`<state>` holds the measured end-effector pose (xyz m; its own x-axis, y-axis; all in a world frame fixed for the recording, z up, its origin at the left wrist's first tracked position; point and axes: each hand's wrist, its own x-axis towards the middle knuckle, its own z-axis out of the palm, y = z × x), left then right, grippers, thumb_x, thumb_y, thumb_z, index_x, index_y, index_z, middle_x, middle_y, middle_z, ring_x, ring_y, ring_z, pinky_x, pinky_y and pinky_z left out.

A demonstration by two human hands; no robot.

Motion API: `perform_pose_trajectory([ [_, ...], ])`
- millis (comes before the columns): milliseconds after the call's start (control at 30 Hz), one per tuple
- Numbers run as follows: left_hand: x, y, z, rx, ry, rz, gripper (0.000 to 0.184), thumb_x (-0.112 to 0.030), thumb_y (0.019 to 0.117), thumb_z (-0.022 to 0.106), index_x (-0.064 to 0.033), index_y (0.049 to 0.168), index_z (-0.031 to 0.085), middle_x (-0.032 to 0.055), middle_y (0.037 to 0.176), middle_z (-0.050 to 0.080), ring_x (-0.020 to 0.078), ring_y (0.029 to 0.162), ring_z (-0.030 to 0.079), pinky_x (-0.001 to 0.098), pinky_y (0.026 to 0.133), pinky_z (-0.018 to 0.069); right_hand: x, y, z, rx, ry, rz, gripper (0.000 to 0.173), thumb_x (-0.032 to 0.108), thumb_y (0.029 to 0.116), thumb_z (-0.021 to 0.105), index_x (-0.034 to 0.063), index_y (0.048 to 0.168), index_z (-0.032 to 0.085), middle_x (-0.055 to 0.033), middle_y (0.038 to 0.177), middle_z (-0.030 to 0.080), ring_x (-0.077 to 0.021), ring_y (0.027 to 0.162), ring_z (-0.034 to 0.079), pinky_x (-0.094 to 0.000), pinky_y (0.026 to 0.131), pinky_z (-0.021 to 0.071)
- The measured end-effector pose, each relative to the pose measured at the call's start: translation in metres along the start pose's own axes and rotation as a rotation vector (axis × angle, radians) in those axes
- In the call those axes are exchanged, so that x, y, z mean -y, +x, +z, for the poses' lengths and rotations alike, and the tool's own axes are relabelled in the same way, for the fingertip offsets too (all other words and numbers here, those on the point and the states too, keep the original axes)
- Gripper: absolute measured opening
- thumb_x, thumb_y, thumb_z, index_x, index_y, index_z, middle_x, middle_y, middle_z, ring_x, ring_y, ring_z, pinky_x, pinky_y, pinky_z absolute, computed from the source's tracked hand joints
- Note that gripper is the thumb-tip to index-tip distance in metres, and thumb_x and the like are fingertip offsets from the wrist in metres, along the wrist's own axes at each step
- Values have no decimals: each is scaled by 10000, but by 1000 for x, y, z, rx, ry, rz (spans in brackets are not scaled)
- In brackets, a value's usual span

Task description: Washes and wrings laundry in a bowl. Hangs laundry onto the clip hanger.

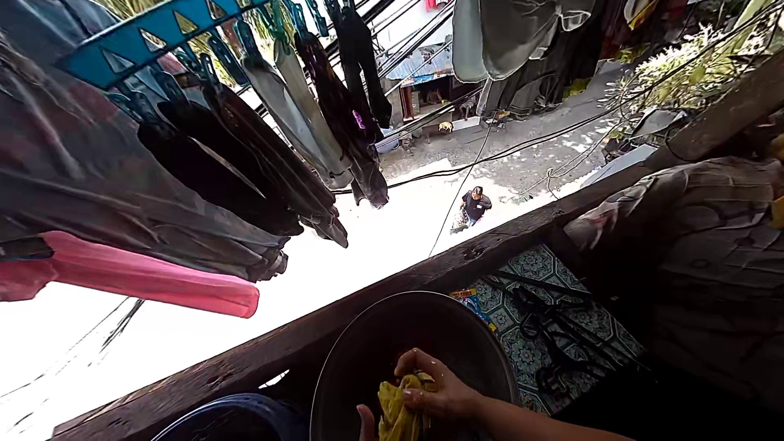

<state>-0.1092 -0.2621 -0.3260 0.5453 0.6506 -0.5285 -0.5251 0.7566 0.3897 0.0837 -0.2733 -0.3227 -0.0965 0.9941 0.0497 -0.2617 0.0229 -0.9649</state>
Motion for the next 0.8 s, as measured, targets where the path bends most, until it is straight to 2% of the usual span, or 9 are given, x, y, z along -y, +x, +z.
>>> perform_pose_trajectory([
  [67,5,4,9,-3,-86,-7,447,-556,987,560,-149,1037,738,63,985,771,176,922,750,410,823,636,9,0,1,111,-76,-35,488,300,995,593,-24,1360,589,-165,1341,627,-150,1176,621,-356,1048,486],
  [167,7,3,24,-169,-100,20,445,-343,1095,329,-143,948,699,57,886,770,167,837,756,384,742,642,9,-5,0,-7,20,49,335,278,1003,541,-3,1060,713,-23,945,724,-26,883,665,-254,839,545],
  [233,4,2,45,-283,13,87,445,-232,1074,287,-174,838,659,7,783,754,116,745,740,333,676,630,2,-10,0,-155,135,125,300,308,993,538,60,995,707,20,874,709,-44,836,673,-277,810,567],
  [300,3,2,56,-274,78,157,369,-111,1020,342,-138,848,667,20,764,745,114,726,732,327,684,627,-7,-12,1,-264,226,192,345,349,989,527,59,1033,708,-21,958,725,-99,920,686,-326,869,565],
  [400,9,4,64,-328,254,311,195,33,913,477,-79,1044,570,29,811,733,115,745,728,328,690,633,-8,-12,-3,-213,486,409,506,380,1044,378,16,1312,605,-115,1287,658,-179,1175,631,-386,1016,512],
  [500,16,16,48,-161,568,594,352,57,741,623,35,1088,569,39,1116,684,88,1049,655,288,912,568,-10,-10,-5,-132,771,567,434,456,1041,353,137,1012,646,-59,985,721,-170,950,693,-394,877,575],
  [567,13,22,41,26,810,744,284,-25,736,683,48,997,601,126,1290,647,149,1272,570,320,1085,470,-14,-10,-9,-36,864,646,447,460,1060,342,148,993,654,-54,941,722,-170,918,700,-397,863,583],
  [667,11,23,48,193,1038,852,224,-81,764,731,0,936,611,130,1126,727,240,1247,631,413,1145,458,-11,-9,-11,115,935,696,416,418,1083,316,171,1075,651,-31,976,723,-141,931,701,-361,849,592],
  [800,9,21,57,387,1227,825,188,-69,753,739,35,891,665,145,989,750,254,1115,703,419,1073,528,1,-3,-14,261,913,822,431,298,1094,234,229,915,620,40,816,704,-45,770,689,-246,680,585],
])
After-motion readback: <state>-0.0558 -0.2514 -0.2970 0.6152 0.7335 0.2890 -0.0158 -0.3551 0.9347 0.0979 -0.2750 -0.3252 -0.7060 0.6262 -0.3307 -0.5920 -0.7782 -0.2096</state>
